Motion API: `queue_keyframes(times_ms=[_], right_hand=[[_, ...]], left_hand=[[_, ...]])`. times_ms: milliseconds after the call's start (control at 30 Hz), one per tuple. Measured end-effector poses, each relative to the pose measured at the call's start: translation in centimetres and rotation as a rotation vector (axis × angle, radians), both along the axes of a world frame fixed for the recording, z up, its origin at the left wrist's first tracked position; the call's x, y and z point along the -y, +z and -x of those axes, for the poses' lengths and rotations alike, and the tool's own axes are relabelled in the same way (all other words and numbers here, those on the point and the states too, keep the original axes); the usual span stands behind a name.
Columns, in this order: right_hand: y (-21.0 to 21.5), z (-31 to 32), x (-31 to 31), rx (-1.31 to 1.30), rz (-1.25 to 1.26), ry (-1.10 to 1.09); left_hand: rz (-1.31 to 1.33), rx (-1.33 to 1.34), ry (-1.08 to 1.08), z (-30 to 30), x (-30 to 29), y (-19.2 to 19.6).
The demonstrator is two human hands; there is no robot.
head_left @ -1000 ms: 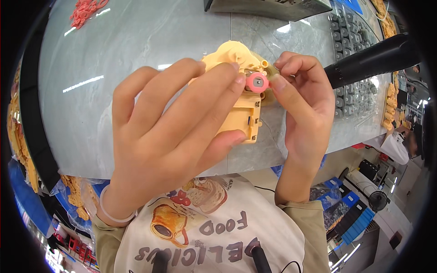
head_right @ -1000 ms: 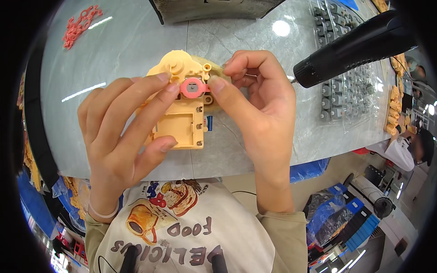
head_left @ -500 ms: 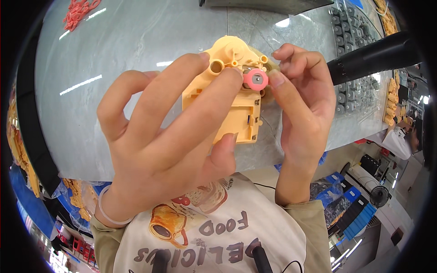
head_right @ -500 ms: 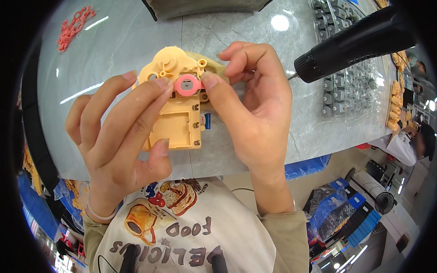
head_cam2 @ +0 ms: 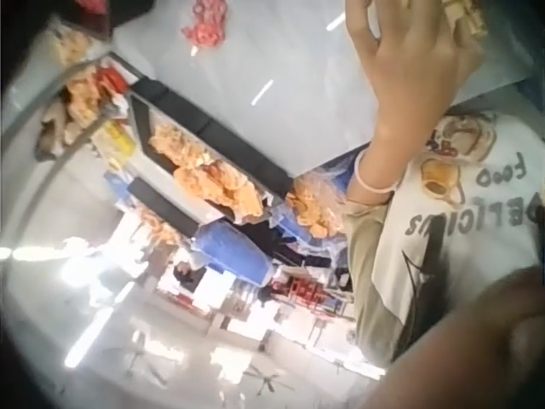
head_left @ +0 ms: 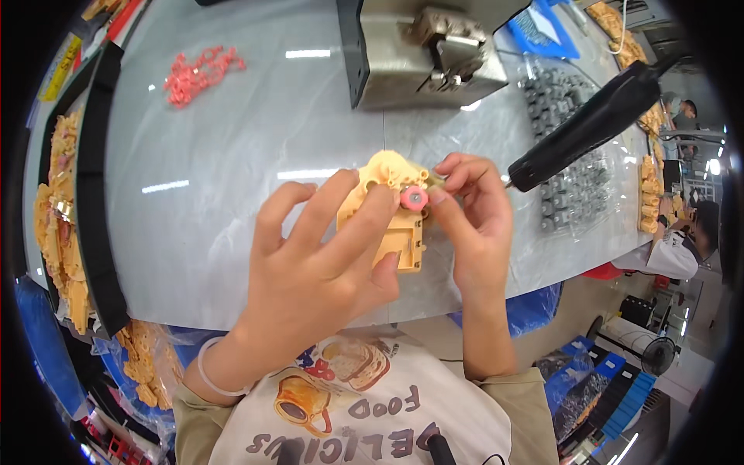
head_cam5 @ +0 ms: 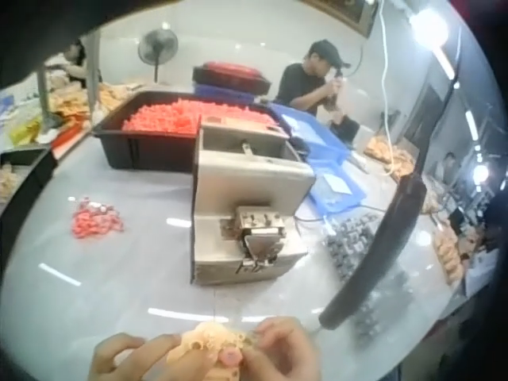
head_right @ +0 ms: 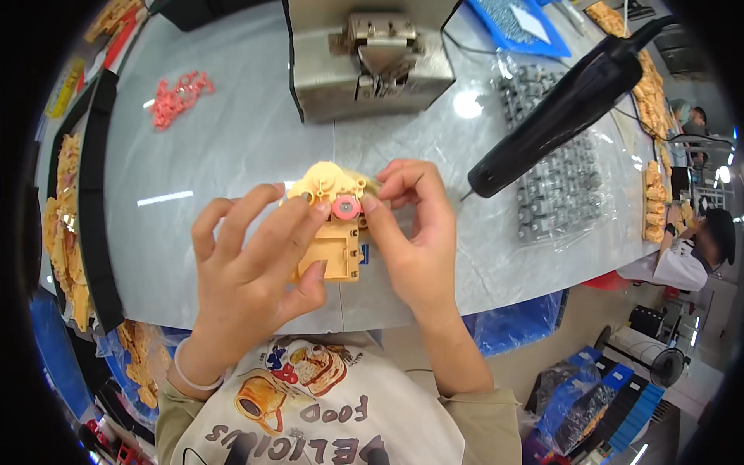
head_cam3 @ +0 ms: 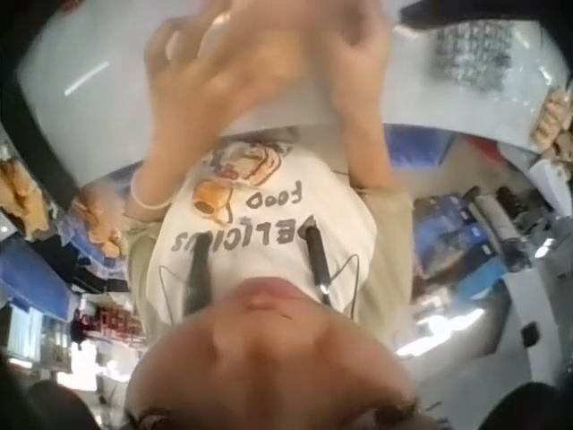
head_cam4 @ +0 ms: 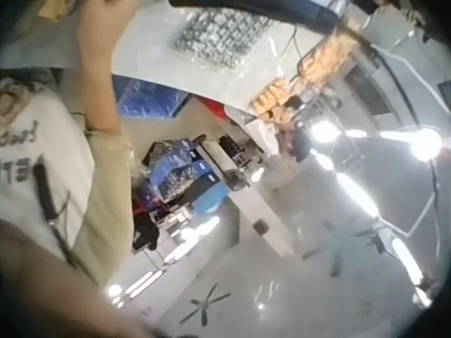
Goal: Manually assemble plastic toy internal components and secure them using an electric screwdriver.
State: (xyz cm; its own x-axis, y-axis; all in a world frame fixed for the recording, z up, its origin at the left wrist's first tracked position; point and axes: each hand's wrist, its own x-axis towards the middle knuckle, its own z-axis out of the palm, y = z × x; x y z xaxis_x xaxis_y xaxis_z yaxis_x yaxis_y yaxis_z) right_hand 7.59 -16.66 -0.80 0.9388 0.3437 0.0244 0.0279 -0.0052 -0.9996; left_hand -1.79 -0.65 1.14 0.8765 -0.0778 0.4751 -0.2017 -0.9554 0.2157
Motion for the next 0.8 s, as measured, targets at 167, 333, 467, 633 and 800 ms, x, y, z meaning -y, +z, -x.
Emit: queue_keyframes(times_ms=[167, 333, 467, 633, 800], right_hand=[[1.0, 0.4, 1.0, 0.344, 0.075, -0.043], [2.9, -3.9, 6.5, 0.659, 0.008, -0.643], [3.7, -8.3, 7.0, 0.378, 0.020, -0.495], [3.2, -11.1, 6.2, 0.110, -0.202, 0.029], [2.4, -11.9, 6.1, 0.097, -0.272, 0.199]], left_hand=[[0.077, 0.060, 0.025, -0.7, 0.2, 0.5], [0.227, 0.016, -0.029, -0.9, -0.6, 0.4], [0.563, -0.061, -0.070, -1.3, -0.8, 0.6], [0.485, -0.256, -0.146, -2.0, -0.7, 0.1], [0.539, -0.321, -0.165, -2.3, -0.4, -0.7]])
